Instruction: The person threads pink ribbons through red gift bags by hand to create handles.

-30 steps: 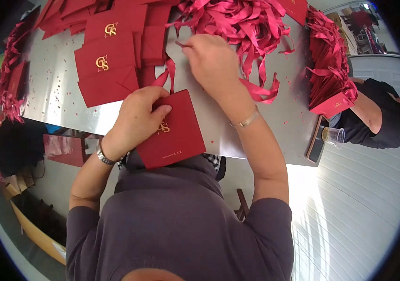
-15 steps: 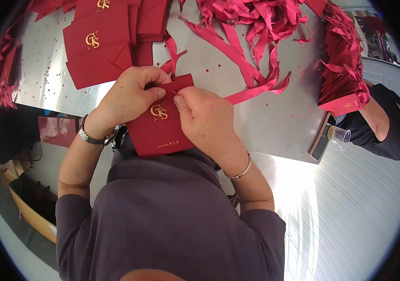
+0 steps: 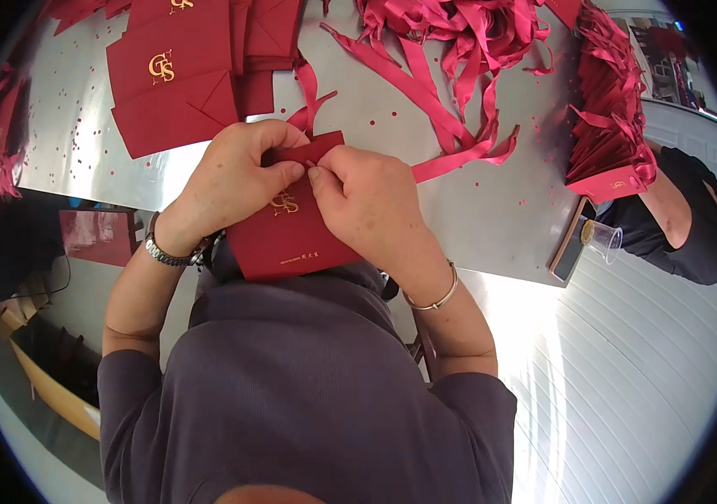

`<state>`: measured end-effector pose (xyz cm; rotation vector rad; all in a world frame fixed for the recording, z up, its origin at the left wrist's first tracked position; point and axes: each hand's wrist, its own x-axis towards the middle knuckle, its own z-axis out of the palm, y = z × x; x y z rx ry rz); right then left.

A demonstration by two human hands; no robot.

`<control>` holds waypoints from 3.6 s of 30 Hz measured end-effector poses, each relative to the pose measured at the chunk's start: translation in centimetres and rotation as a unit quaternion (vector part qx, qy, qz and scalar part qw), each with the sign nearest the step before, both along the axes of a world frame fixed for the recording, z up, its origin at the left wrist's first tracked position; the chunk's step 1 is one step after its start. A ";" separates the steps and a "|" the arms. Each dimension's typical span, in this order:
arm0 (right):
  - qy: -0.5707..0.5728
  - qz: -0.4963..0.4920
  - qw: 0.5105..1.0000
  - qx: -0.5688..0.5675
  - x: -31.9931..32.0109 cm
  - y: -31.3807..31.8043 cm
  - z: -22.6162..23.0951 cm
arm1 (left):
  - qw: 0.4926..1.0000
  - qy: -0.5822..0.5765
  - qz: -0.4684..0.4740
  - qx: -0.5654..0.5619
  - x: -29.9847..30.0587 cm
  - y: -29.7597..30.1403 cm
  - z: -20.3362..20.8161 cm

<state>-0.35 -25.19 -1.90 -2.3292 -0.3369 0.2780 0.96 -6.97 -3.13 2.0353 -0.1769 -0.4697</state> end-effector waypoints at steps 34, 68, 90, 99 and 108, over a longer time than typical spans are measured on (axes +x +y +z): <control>-0.100 0.138 0.961 -0.219 1.4 2.2 1.7 | 0.985 -0.166 0.014 -0.047 -0.9 0.5 -2.3; -0.173 0.022 0.985 0.001 -2.2 0.3 -2.0 | 0.949 -0.162 -0.266 -0.043 2.6 1.4 -0.8; 0.002 0.052 0.998 -0.040 -1.2 -1.5 -1.1 | 0.945 -0.295 -0.023 0.136 -4.1 4.6 -0.5; 0.096 0.011 0.995 -0.024 -5.5 -10.1 2.8 | 0.961 -0.272 0.037 0.041 -5.1 4.1 -1.4; 0.103 -0.047 0.883 0.455 -11.2 -14.3 4.7 | 0.988 -0.120 0.078 -0.058 -4.6 4.6 -1.2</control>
